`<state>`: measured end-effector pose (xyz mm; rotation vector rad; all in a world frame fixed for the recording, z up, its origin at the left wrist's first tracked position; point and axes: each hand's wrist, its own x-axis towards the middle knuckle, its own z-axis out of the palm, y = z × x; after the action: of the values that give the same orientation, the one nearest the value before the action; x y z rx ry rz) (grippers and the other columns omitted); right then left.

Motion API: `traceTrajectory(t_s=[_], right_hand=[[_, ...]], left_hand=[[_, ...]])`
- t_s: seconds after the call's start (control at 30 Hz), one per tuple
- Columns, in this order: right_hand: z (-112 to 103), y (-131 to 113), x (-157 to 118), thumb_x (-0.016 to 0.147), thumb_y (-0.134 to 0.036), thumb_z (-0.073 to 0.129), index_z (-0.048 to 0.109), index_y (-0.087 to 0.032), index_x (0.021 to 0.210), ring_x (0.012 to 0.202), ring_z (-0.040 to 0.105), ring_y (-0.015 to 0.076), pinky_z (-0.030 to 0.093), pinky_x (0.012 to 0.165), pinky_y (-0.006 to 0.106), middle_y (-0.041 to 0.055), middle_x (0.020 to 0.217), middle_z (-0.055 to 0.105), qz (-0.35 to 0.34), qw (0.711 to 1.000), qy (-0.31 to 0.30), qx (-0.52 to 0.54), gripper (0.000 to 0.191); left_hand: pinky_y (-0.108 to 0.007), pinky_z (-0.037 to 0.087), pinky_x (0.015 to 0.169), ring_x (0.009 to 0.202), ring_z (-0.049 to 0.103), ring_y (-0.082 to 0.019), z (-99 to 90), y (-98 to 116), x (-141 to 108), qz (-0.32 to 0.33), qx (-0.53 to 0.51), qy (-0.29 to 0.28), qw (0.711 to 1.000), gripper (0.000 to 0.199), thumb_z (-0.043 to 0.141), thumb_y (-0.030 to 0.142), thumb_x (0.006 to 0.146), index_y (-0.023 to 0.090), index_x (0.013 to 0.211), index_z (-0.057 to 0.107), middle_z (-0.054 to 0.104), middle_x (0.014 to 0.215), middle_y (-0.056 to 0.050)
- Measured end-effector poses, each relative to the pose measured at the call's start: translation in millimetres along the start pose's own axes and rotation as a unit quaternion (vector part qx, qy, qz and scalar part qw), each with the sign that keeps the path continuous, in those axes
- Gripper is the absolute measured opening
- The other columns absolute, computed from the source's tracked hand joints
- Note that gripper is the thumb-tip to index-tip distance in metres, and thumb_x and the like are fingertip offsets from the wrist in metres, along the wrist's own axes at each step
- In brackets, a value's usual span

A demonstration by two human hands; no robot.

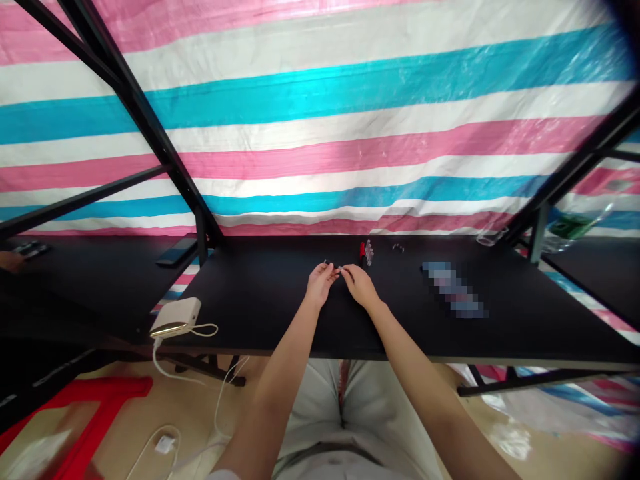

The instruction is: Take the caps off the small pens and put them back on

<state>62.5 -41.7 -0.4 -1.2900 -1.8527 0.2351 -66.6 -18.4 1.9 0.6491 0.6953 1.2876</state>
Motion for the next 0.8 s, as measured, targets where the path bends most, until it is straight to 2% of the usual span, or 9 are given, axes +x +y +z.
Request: traceTrajectory(t_s=[0.1,0.3,0.5,0.67,0.8], right_hand=[[-0.3,0.9,0.1,0.089,-0.033,0.029,0.056,-0.018,0.092,0.078,0.054,0.0157,0.042,0.072,0.027,0.0058,0.085,0.060,0.013,1.000,0.005,0.012,0.031],[-2.4,-0.9,-0.3,0.088,-0.034,0.032,0.056,-0.018,0.088,0.075,0.054,0.0154,0.042,0.073,0.027,0.0055,0.082,0.060,0.007,1.000,0.026,0.010,0.029],[-0.9,-4.8,-1.7,0.087,-0.035,0.032,0.057,-0.019,0.090,0.077,0.055,0.0161,0.044,0.075,0.029,0.0067,0.085,0.061,0.011,0.999,0.037,0.022,0.030],[-1.2,-6.2,-1.7,0.086,-0.034,0.034,0.057,-0.019,0.092,0.082,0.055,0.0161,0.044,0.077,0.029,0.0063,0.088,0.060,-0.010,0.999,0.047,0.021,0.028],[-2.7,-6.6,-1.9,0.086,-0.034,0.034,0.057,-0.020,0.093,0.078,0.056,0.0156,0.044,0.074,0.028,0.0057,0.087,0.060,0.004,0.999,0.047,0.023,0.028]], left_hand=[[-0.022,0.044,0.066,0.068,0.059,-0.009,0.1,-0.5,-0.7,-0.011,0.010,-0.017,1.000,0.023,0.071,0.023,0.061,0.013,0.074,0.054,0.059,0.070,-0.001],[-0.019,0.042,0.058,0.059,0.054,-0.006,0.9,0.7,-1.6,-0.016,0.026,-0.006,1.000,0.022,0.071,0.024,0.061,0.013,0.073,0.055,0.056,0.066,0.001],[-0.019,0.042,0.058,0.056,0.053,-0.005,3.6,1.8,-3.2,-0.007,0.015,0.023,1.000,0.022,0.071,0.023,0.060,0.013,0.072,0.055,0.055,0.062,0.003],[-0.019,0.042,0.056,0.054,0.052,-0.005,2.3,1.4,-2.1,0.003,-0.001,0.023,1.000,0.024,0.072,0.024,0.059,0.013,0.071,0.055,0.054,0.061,0.003],[-0.019,0.042,0.056,0.054,0.052,-0.005,-0.4,2.9,0.5,0.013,-0.011,0.049,0.999,0.024,0.071,0.025,0.060,0.013,0.070,0.054,0.056,0.063,0.001]])
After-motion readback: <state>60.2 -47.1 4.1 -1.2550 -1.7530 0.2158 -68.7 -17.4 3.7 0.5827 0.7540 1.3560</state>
